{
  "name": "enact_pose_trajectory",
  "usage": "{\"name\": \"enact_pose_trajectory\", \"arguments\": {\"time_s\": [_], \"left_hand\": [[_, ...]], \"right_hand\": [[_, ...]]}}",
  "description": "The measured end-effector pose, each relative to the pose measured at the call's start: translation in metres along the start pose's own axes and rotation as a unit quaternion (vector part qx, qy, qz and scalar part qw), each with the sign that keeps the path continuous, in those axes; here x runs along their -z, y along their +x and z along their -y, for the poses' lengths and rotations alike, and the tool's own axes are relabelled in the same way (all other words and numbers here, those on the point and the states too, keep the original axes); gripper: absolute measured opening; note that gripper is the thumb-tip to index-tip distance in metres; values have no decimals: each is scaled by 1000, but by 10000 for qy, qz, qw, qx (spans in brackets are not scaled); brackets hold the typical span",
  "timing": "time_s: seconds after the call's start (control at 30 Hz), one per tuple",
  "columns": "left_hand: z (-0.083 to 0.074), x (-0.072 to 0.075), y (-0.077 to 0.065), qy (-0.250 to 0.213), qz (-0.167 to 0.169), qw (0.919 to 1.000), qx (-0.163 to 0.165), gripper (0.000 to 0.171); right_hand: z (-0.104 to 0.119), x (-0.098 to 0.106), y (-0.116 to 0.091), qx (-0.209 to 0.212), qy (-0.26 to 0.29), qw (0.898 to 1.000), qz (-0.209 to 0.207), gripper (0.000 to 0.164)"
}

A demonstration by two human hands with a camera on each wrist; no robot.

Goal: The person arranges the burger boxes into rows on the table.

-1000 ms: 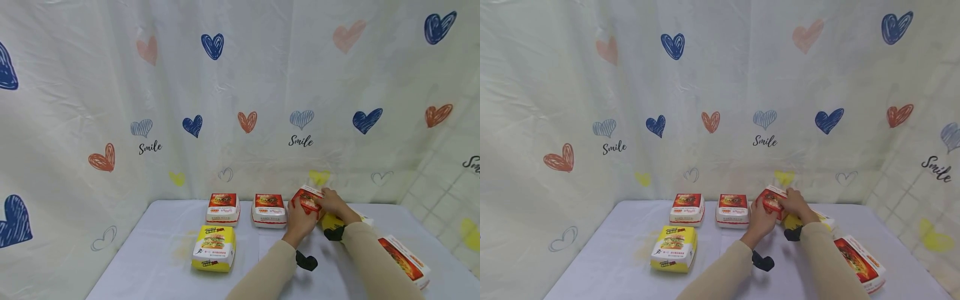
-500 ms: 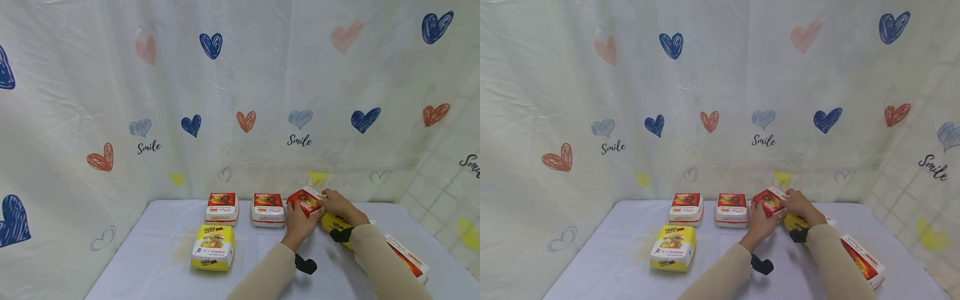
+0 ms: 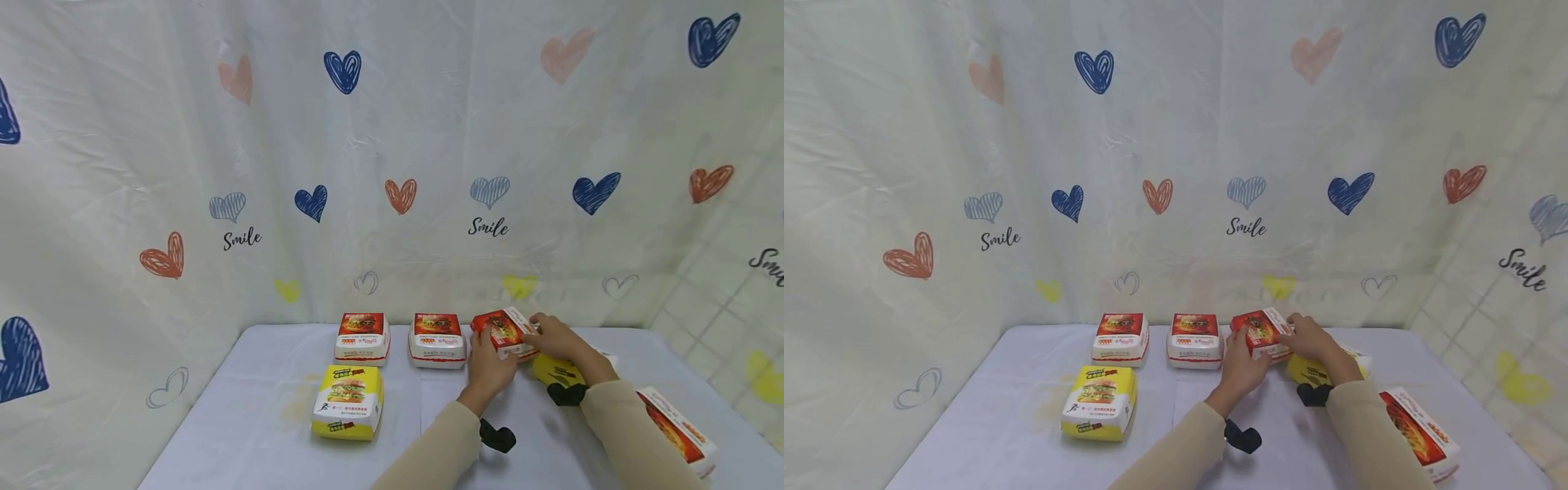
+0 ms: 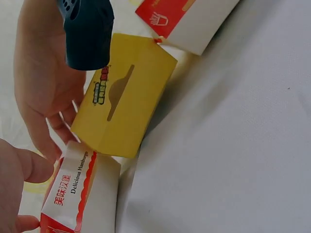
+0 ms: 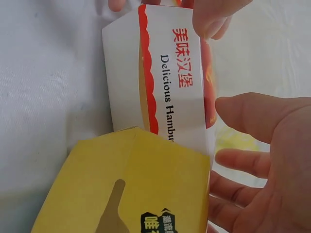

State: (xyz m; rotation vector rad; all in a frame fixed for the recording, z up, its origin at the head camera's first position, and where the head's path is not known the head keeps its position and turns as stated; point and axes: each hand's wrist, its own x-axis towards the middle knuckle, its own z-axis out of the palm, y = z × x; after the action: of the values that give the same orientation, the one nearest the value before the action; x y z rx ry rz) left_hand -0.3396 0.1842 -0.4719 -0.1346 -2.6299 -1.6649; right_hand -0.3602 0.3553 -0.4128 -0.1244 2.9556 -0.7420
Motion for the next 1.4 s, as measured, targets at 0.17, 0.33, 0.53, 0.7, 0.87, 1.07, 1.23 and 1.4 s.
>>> {"name": "enact_pose_trajectory", "arguments": {"time_s": [0.17, 0.33, 0.53, 0.7, 0.87, 1.07, 1.23, 1.4], "left_hand": [[2, -1, -2, -118, -91, 9998, 112, 81], [7, -4, -4, -226, -108, 9995, 176, 88], [8, -1, -11, -284, 26, 9995, 121, 90], [5, 5, -24, -244, -12, 9997, -86, 86], [0, 7, -34, 52, -108, 9992, -375, 70], [-4, 6, -38, 566, -230, 9970, -478, 66], [-1, 2, -37, 667, 18, 9972, -333, 71], [1, 0, -34, 595, 187, 9978, -202, 76]], "right_hand": [[3, -2, -7, 47, -238, 9997, -68, 60], [12, -6, -18, -3, -752, 9967, -317, 53], [19, -10, -25, -174, -846, 9949, -513, 51], [16, -12, -17, -121, -716, 9948, -715, 53], [11, -8, -4, -28, -305, 9972, -681, 52], [7, -5, 10, 271, -437, 9981, -345, 54], [4, -3, 16, 392, -599, 9974, -80, 54], [6, -2, 17, 16, -524, 9986, 120, 57]]}}
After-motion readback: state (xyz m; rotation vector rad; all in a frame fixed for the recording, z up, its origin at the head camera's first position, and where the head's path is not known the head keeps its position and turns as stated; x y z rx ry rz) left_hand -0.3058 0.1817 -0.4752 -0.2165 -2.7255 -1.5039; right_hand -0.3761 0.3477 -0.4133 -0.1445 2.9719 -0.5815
